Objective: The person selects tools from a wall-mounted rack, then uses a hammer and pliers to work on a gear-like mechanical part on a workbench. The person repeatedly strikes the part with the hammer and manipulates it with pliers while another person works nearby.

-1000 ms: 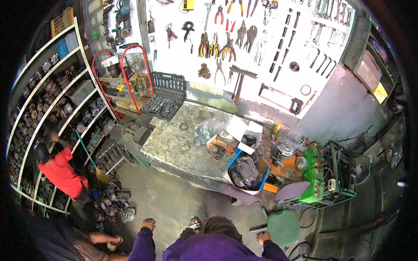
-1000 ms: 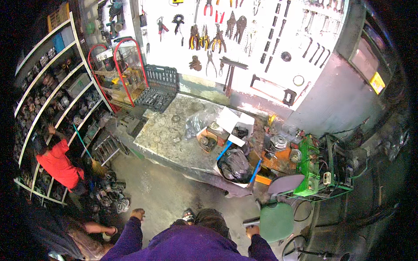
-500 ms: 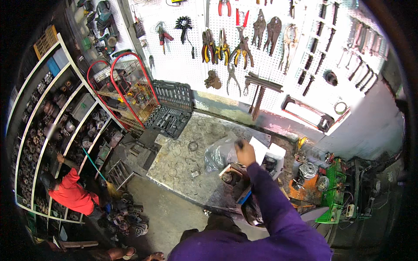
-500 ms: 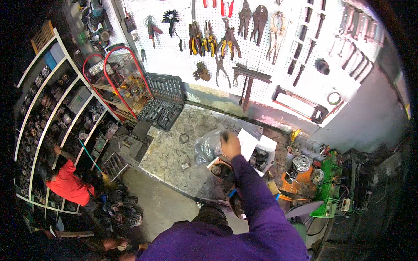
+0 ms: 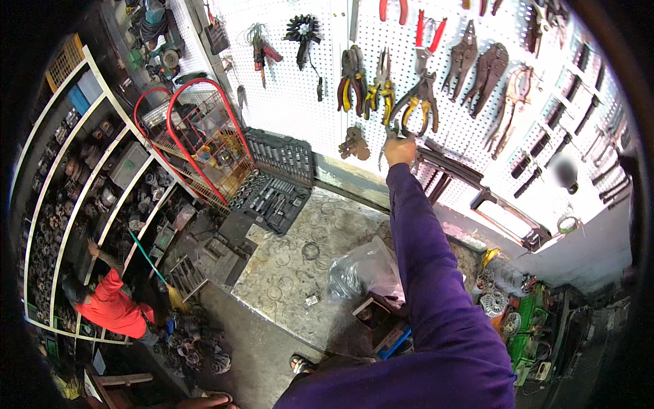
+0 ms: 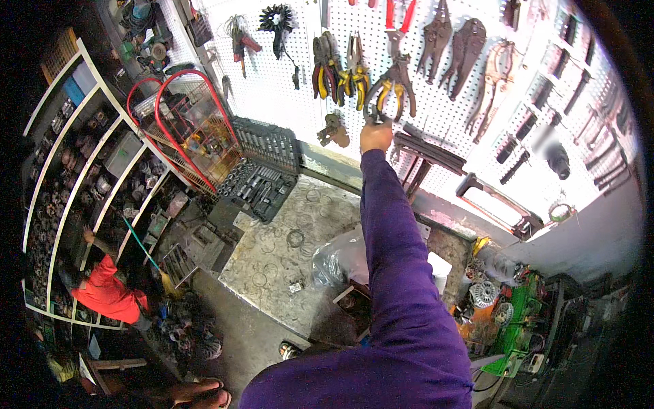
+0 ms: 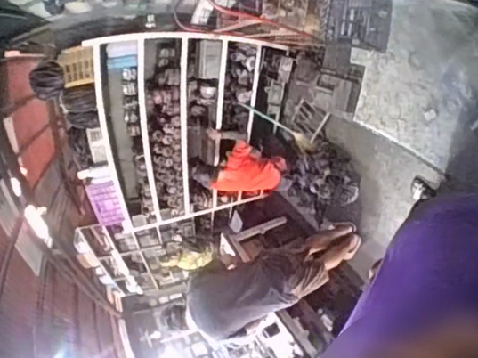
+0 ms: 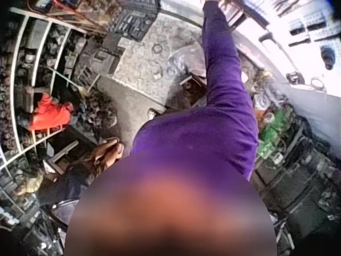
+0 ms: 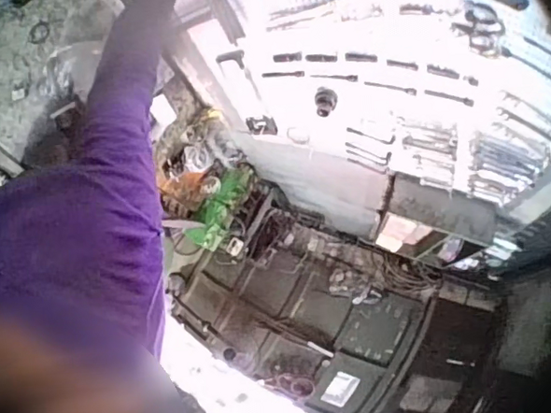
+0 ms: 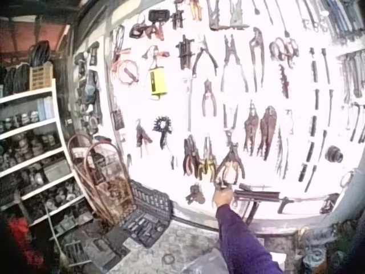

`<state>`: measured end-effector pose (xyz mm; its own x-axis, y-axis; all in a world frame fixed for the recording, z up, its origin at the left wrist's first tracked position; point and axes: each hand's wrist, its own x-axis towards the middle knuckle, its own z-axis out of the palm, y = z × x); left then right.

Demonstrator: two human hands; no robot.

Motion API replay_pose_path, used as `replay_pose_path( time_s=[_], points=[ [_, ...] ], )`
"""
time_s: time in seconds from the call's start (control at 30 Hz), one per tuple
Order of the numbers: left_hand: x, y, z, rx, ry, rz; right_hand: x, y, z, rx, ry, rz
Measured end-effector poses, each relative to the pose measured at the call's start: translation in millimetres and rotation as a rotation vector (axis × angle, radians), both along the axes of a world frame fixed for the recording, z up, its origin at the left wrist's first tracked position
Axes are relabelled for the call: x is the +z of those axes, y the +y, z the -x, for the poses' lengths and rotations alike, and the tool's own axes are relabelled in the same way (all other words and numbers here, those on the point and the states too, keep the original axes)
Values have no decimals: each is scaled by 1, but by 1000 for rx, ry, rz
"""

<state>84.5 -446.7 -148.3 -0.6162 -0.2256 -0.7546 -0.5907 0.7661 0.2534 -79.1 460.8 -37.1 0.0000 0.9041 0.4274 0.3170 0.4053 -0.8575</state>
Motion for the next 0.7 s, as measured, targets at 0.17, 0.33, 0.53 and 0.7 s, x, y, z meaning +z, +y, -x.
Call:
replay_pose_path(
  time_s=[0.17,0.33,0.53,0.7],
  points=[
    [14,15,19,6,-13,-2,9,15,17,-40,-62,95],
    [18,34,26,-3,-37,1,-6,-7,-3,-1,51,3],
    [14,48,27,-3,-63,-12,-68,-34,-68,-33,55,105],
    [13,53,26,-7,-71,-22,-90,3,-73,-194,-66,38]
  ],
)
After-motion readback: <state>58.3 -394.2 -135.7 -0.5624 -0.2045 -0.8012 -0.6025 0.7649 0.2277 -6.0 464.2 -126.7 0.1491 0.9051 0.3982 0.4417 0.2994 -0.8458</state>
